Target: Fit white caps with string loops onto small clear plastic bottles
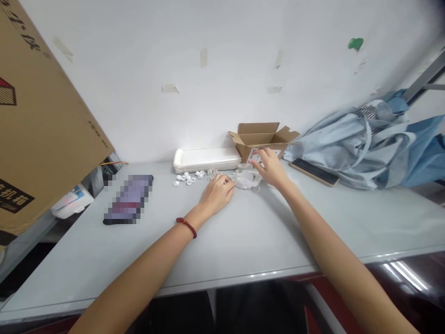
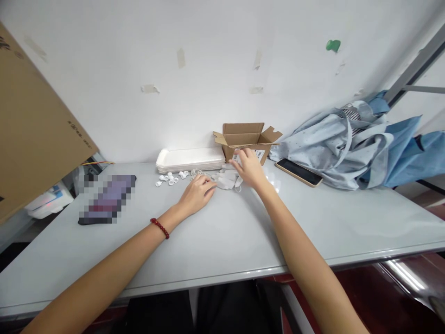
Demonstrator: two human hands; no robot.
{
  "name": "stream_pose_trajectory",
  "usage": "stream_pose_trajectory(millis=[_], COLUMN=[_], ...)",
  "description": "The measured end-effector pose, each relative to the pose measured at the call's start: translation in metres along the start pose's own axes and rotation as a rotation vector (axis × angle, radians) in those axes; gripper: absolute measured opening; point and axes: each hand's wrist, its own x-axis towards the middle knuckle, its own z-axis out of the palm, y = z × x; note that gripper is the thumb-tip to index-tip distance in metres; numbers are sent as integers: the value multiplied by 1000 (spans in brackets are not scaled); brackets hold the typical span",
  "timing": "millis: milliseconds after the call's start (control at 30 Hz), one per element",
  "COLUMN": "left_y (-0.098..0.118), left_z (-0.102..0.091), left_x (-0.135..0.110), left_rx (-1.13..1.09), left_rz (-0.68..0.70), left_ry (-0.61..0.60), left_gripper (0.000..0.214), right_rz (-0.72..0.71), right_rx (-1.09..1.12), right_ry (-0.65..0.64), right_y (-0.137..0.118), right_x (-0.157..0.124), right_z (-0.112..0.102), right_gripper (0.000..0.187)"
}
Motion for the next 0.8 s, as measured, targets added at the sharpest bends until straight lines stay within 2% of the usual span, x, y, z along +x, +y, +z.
stream_pose_trajectory(millis=[67,200,367,500,633,733,800], left_y=[0,0,2,2,2,2,2], left_z=[0,1,-1,-1,0,0,1], left_x=[0,-1,0,0,0,0,0], left_rx=[2,14,52,54,54,64,66], left_rz=[2,14,19,5,4,1,2], left_ry=[1,-2,-18,-20,-27,-33,-34], left_gripper=[23,23,22,21,21,21,22], right_rz=[25,94,135,67,54,110,128], right_rx=[-30,-61,-35,-6,-112,-220,-277], right_ry=[13,-68,-102,-291,-486,-553,-550], right_y=[9,23,17,4,-4,-10,-13], right_x=[-3,-13,-14,-12,-15,-20,-23], right_z=[-11,-27,-37,-36,-27,-18,-14], right_gripper=[23,16,16,21,31,35,35])
